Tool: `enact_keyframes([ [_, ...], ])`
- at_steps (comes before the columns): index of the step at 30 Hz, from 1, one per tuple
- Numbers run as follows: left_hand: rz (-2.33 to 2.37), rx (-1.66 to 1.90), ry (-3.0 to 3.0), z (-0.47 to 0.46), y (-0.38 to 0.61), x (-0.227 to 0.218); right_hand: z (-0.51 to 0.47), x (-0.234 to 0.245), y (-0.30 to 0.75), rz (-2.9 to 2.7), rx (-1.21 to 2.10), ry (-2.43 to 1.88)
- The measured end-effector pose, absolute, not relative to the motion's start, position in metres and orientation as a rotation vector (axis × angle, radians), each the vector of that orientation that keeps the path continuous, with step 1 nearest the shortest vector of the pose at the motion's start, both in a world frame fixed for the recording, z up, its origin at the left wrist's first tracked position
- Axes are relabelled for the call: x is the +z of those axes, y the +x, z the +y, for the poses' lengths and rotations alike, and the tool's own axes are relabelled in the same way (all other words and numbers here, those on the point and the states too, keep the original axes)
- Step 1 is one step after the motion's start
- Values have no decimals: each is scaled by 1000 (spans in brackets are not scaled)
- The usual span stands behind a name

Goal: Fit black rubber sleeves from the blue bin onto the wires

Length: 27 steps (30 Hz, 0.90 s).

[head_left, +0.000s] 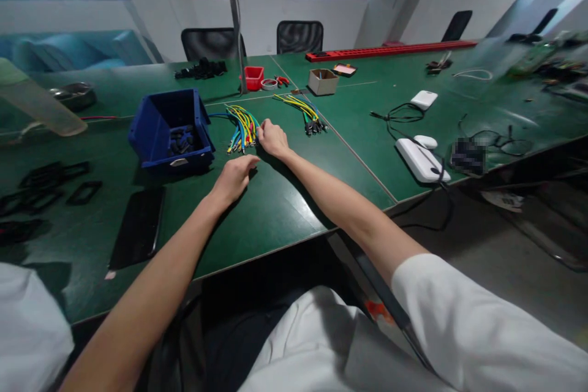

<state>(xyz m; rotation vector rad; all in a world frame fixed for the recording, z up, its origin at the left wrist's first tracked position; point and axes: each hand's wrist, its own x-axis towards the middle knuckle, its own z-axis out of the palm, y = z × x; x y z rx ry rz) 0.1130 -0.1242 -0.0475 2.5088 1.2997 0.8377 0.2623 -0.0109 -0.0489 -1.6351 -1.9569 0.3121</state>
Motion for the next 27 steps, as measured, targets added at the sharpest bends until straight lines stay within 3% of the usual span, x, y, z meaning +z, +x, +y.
enact_keyframes([
  [5, 1532, 659, 2658, -136, 121, -42, -7, -51, 265, -1796, 353, -1589],
  [15, 2136, 376, 2420, -189, 123, -24, -17, -54, 276, -1681, 476, -1472],
  [22, 2802, 429, 1896, -232, 61, -9, -33, -60, 282, -1623, 510, -1433],
  [27, 3005, 177, 1541, -252, 9, -8, -35, -64, 282, -1555, 581, -1391],
])
